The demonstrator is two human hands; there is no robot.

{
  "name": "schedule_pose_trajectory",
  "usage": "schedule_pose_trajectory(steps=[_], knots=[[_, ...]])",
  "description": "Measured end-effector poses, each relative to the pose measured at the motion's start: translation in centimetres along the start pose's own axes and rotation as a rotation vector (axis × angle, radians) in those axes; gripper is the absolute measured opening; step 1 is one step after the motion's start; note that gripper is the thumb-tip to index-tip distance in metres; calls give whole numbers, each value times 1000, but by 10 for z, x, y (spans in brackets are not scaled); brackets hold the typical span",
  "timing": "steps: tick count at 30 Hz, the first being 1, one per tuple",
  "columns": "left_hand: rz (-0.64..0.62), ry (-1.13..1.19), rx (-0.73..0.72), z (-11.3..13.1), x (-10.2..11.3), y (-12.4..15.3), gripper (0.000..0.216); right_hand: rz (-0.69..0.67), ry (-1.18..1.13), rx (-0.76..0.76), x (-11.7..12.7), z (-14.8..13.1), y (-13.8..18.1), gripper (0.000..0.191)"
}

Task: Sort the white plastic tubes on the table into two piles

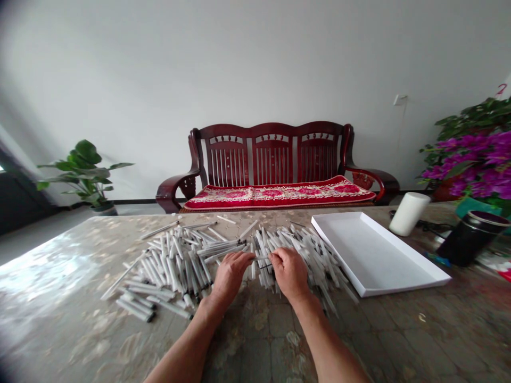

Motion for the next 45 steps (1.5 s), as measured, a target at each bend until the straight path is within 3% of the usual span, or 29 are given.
schedule_pose_trajectory(steps=[4, 9, 15, 20, 26, 31, 37, 42, 45], knots=[[10, 5, 2, 0, 1, -1, 15, 39, -133, 31, 2, -2, -1, 20], [11, 5, -8, 1, 1, -1, 16, 42, 9, 27, 2, -2, -1, 26], [8, -10, -7, 1, 0, -1, 16, 71, -115, 59, 4, -6, -1, 19], [5, -14, -25, 3, 1, -1, 15, 41, 17, 20, 2, -1, -1, 22], [14, -6, -21, 0, 1, -1, 15, 69, -97, 62, 5, -5, -2, 20], [15, -12, -29, -1, -1, 0, 16, 30, 39, 19, 3, -2, -1, 23], [17, -27, -24, -2, -2, 1, 17, 49, -78, 25, 2, -1, 0, 21], [-31, -30, -17, -1, -3, 1, 16, 13, 26, -16, 1, 1, -1, 21], [-52, -10, 9, -1, -4, 2, 18, 3, -33, 4, 1, -1, -1, 18]])
Point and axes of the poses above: each hand's wrist, its own y-axis away from the middle knuckle, its own x-axis out of the back of the hand, z = x × y, the point moved 6 cm from there along -y, towards the middle knuckle, and after that the axes turned 11 degrees about z, right-handed, at the moved point
